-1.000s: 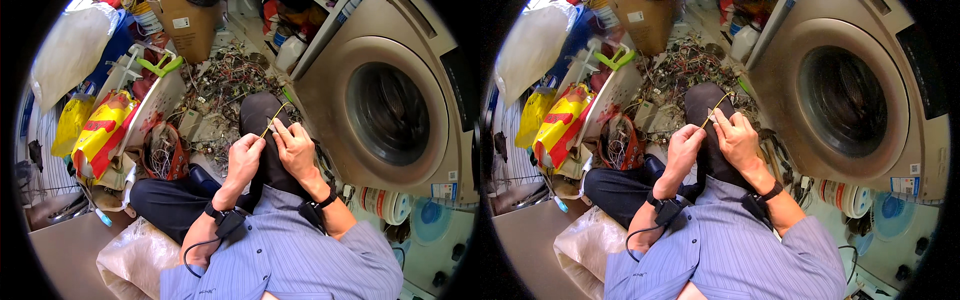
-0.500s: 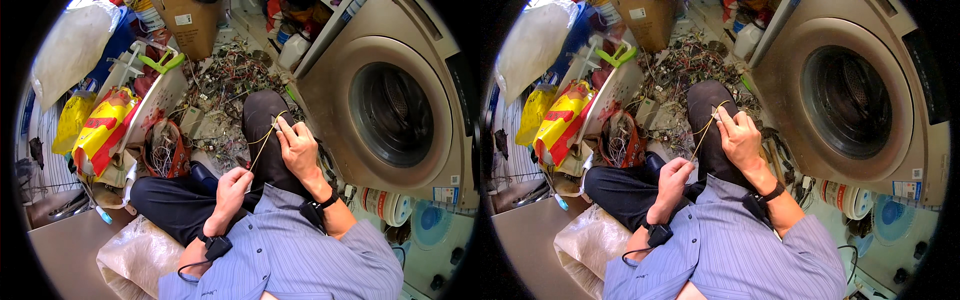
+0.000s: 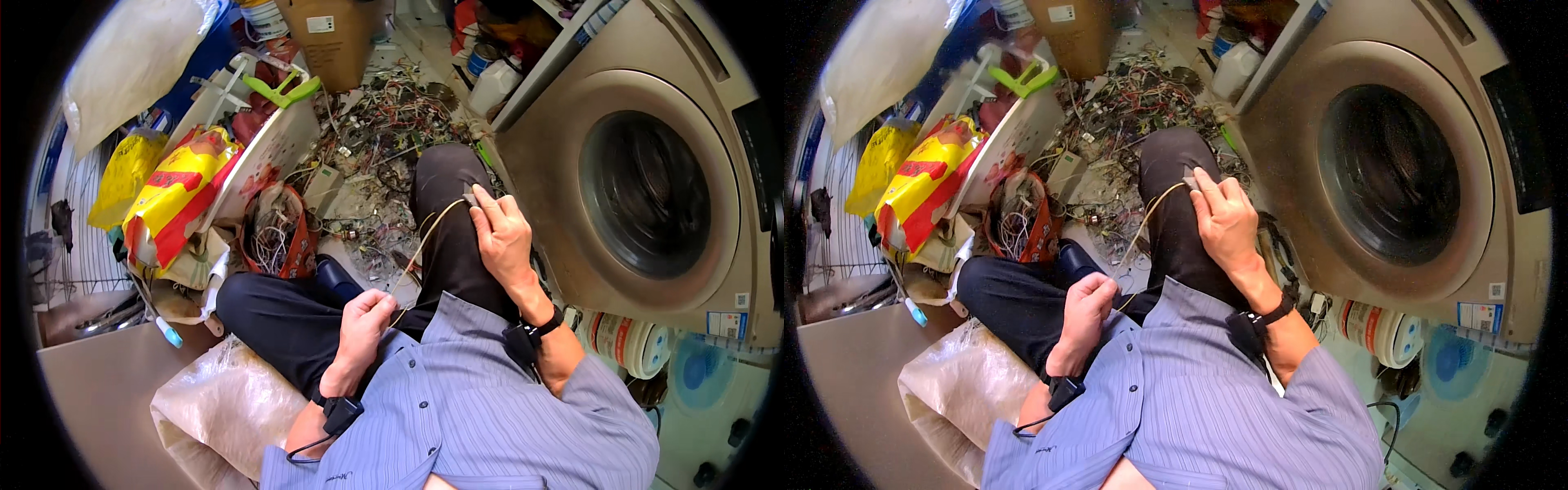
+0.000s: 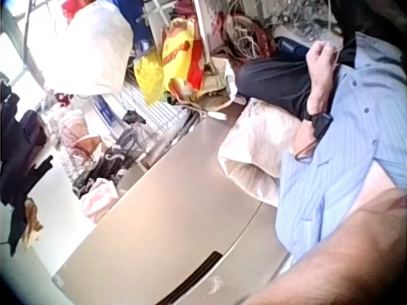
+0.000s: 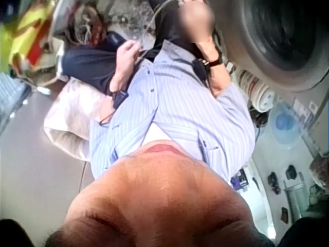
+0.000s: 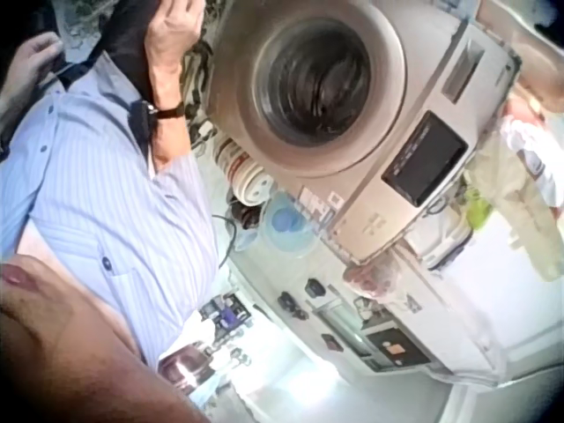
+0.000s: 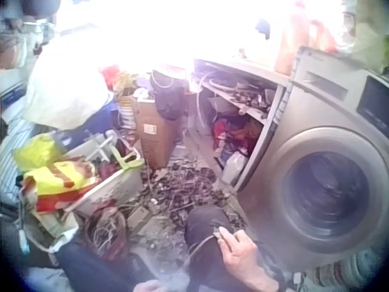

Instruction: Stripping insulation from electrical wires and applying electrical tape to secure connections.

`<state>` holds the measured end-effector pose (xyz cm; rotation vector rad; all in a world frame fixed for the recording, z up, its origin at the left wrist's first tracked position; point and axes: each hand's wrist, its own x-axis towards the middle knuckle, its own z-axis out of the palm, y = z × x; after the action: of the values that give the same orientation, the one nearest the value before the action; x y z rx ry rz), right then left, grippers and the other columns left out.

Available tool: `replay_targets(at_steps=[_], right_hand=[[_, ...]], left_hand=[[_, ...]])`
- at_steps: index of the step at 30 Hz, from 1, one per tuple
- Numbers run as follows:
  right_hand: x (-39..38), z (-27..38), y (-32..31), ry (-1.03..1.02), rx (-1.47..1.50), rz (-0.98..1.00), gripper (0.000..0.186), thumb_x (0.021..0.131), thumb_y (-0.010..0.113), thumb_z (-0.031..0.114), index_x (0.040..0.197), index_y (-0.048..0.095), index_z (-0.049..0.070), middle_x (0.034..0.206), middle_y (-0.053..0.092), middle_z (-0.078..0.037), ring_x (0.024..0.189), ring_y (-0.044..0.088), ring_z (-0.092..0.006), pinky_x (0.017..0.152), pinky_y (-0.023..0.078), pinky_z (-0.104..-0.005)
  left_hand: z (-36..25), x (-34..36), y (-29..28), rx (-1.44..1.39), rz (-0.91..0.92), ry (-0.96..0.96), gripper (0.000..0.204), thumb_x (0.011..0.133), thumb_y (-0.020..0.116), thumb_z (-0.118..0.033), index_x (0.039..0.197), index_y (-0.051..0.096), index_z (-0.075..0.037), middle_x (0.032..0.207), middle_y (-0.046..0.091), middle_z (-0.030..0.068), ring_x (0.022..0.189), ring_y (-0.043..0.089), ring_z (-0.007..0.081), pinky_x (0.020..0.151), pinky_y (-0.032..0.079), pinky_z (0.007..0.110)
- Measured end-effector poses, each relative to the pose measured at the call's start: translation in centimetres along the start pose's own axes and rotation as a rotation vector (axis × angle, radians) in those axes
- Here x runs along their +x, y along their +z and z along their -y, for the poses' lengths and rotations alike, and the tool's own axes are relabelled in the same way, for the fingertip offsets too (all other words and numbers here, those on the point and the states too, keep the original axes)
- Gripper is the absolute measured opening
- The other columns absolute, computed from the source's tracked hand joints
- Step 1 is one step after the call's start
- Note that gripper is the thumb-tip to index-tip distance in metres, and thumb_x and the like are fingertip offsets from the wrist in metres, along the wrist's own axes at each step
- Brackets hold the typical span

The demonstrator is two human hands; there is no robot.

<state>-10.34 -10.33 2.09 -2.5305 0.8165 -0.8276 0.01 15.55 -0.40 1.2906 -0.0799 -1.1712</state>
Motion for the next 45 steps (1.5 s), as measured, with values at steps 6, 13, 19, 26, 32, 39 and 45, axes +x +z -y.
replay_targets(at_steps=[6, 13, 19, 26, 32, 39, 45], right_hand=[[0.4, -0.2, -0.7, 0.201, 0.355, 0.072, 0.037, 0.094, 0.072, 0.022, 0.124, 0.067, 0.000, 0.097, 0.067, -0.010, 0.080, 0.063, -0.0229, 0.076, 0.051, -0.0344], [-1.8, 8.8, -0.6, 0.663, 1.147, 0.588, 0.020, 0.098, 0.067, 0.014, 0.111, 0.069, 0.000, 0.081, 0.062, 0.002, 0.064, 0.057, -0.0068, 0.057, 0.045, -0.0236], [-2.3, 9.1, 1.8, 0.638, 1.268, 0.805, 0.014, 0.098, 0.068, 0.016, 0.095, 0.070, 0.002, 0.076, 0.064, 0.001, 0.058, 0.050, -0.0046, 0.052, 0.038, -0.0222], [1.2, 8.0, 1.3, 0.537, 1.132, 0.736, 0.009, 0.094, 0.069, 0.011, 0.092, 0.070, 0.002, 0.074, 0.064, 0.000, 0.060, 0.050, -0.0045, 0.053, 0.038, -0.0219], [5.4, 6.5, 1.5, 0.403, 0.975, 0.730, 0.006, 0.090, 0.070, 0.007, 0.092, 0.072, 0.001, 0.074, 0.064, 0.002, 0.062, 0.051, -0.0048, 0.055, 0.039, -0.0232], [11.4, 5.3, 0.3, 0.257, 0.715, 0.773, 0.006, 0.087, 0.071, 0.004, 0.091, 0.072, 0.001, 0.077, 0.064, 0.000, 0.073, 0.058, -0.0094, 0.069, 0.048, -0.0276], [15.5, 5.4, -1.4, -0.058, 0.625, 0.750, 0.008, 0.085, 0.073, 0.005, 0.091, 0.070, 0.000, 0.076, 0.064, -0.003, 0.076, 0.059, -0.0111, 0.071, 0.047, -0.0281]], left_hand=[[-1.7, 1.1, 0.5, -0.208, 0.036, 0.047, 0.018, 0.102, 0.062, -0.019, 0.092, 0.063, -0.003, 0.058, 0.041, -0.0069, 0.048, 0.031, 0.0045, 0.046, 0.022, 0.024], [-7.1, 4.4, 3.2, -0.752, 0.281, 0.199, 0.019, 0.108, 0.050, -0.020, 0.111, 0.059, -0.004, 0.074, 0.055, 0.0030, 0.067, 0.051, 0.0157, 0.066, 0.041, 0.031], [-9.3, 6.3, 0.8, -0.879, 0.293, 0.289, 0.020, 0.106, 0.052, -0.017, 0.119, 0.063, -0.006, 0.103, 0.072, 0.0095, 0.093, 0.069, 0.0226, 0.087, 0.056, 0.038], [-11.7, 5.4, -4.7, -0.640, -0.074, 0.491, 0.018, 0.106, 0.051, -0.015, 0.113, 0.064, -0.004, 0.105, 0.074, 0.0156, 0.099, 0.073, 0.0272, 0.081, 0.059, 0.035], [-11.2, 4.8, -8.5, -0.684, -0.262, 0.552, 0.018, 0.106, 0.052, -0.015, 0.115, 0.065, -0.006, 0.108, 0.074, 0.0144, 0.101, 0.073, 0.0279, 0.087, 0.059, 0.038], [-10.0, 4.0, -10.2, -0.574, -0.352, 0.500, 0.018, 0.106, 0.051, -0.017, 0.113, 0.064, -0.006, 0.107, 0.075, 0.0136, 0.099, 0.073, 0.0270, 0.080, 0.058, 0.035], [-10.7, 2.6, -6.0, 0.862, -0.437, 0.147, 0.026, 0.096, 0.065, -0.024, 0.089, 0.074, 0.000, 0.067, 0.071, 0.0105, 0.059, 0.066, 0.0141, 0.058, 0.051, 0.028]])
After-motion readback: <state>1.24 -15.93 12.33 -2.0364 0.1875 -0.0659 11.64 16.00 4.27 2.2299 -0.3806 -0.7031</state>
